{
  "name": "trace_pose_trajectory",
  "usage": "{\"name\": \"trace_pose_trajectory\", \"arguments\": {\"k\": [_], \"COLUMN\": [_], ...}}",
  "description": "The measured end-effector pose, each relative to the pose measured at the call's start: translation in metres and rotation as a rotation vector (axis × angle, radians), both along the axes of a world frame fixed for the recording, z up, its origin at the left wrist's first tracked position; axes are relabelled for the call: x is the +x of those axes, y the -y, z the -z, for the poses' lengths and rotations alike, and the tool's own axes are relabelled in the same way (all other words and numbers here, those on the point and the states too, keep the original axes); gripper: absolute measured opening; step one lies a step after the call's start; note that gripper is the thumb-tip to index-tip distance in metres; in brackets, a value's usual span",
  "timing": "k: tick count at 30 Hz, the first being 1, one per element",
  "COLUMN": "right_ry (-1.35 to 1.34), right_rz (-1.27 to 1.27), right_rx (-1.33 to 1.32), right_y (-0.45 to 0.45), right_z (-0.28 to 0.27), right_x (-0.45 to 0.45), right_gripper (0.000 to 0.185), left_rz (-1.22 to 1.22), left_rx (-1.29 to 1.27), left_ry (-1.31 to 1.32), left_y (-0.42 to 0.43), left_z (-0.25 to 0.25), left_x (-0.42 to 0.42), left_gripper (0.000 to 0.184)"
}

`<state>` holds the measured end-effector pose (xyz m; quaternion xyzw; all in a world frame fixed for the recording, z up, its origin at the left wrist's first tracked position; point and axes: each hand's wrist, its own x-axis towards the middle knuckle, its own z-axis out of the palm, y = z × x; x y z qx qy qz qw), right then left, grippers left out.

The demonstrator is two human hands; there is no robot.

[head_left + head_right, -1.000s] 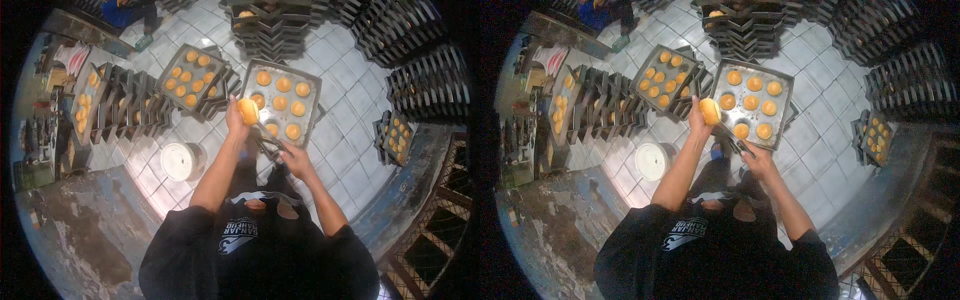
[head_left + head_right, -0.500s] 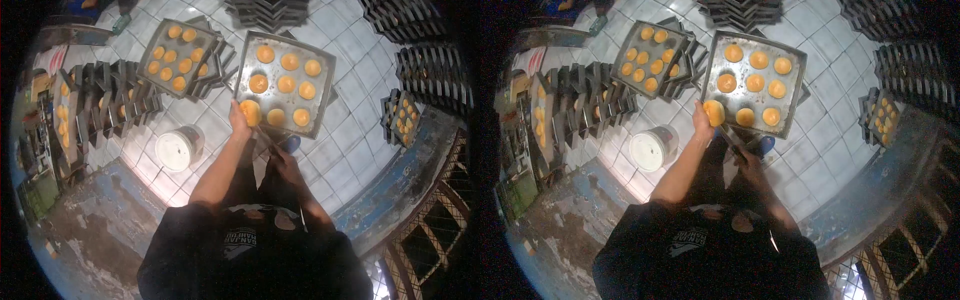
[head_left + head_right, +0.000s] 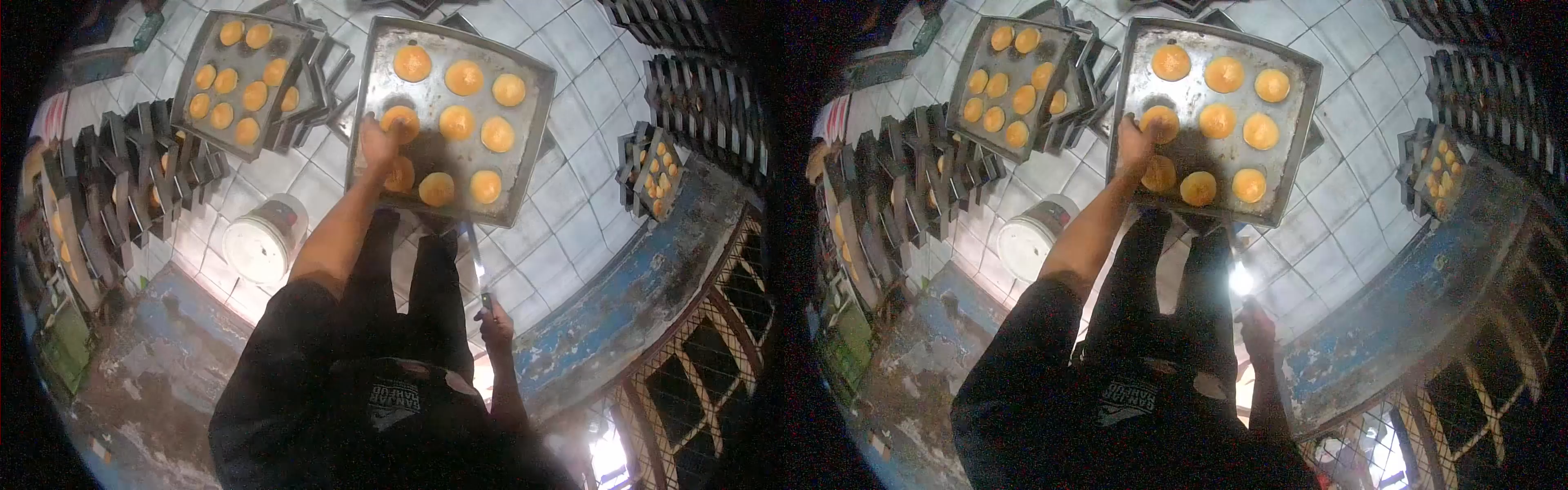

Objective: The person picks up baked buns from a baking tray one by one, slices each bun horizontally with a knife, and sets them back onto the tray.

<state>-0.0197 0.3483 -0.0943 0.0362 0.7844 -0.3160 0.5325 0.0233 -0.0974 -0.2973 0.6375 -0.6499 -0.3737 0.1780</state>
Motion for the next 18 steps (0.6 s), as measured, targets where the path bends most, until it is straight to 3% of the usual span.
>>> {"name": "trace_pose_trajectory", "arguments": {"k": [1,3,7,9,10,11,13,15,16,18], "right_ry": [0.026,0.011,0.014,0.012,-0.013,-0.027,-0.128,-0.15,-0.198,-0.227], "right_rz": [0.013,0.055,0.098,0.104,0.099,0.095,0.018,0.005,-0.025,-0.081], "right_rx": [0.065,-0.039,-0.083,-0.12,-0.124,-0.142,-0.154,-0.217,-0.282,-0.421], "right_y": [0.009,0.0,0.011,0.018,0.024,0.032,0.061,0.092,0.104,0.131], "right_z": [-0.004,0.001,-0.013,-0.024,-0.034,-0.043,-0.067,-0.096,-0.106,-0.144], "right_x": [0.001,0.005,-0.004,-0.013,-0.021,-0.029,-0.048,-0.067,-0.073,-0.082], "right_gripper": [0.05,0.053,0.054,0.052,0.051,0.051,0.05,0.05,0.05,0.05], "left_rz": [0.002,0.178,0.356,0.34,0.339,0.21,0.094,-0.171,-0.335,-0.512], "left_rx": [0.001,0.209,0.048,0.111,0.093,0.292,0.456,0.872,0.911,1.035], "left_ry": [-0.006,0.301,0.366,0.001,-0.011,-0.368,-0.737,-1.151,-1.384,-1.528], "left_y": [0.002,0.008,-0.031,-0.059,-0.064,-0.068,-0.07,-0.064,-0.063,-0.063], "left_z": [0.0,-0.009,-0.035,-0.015,-0.041,-0.07,-0.12,-0.164,-0.181,-0.229], "left_x": [-0.006,-0.02,-0.036,-0.028,-0.029,-0.028,-0.022,-0.016,-0.017,-0.005], "left_gripper": [0.063,0.067,0.067,0.062,0.062,0.057,0.052,0.043,0.033,0.04]}}
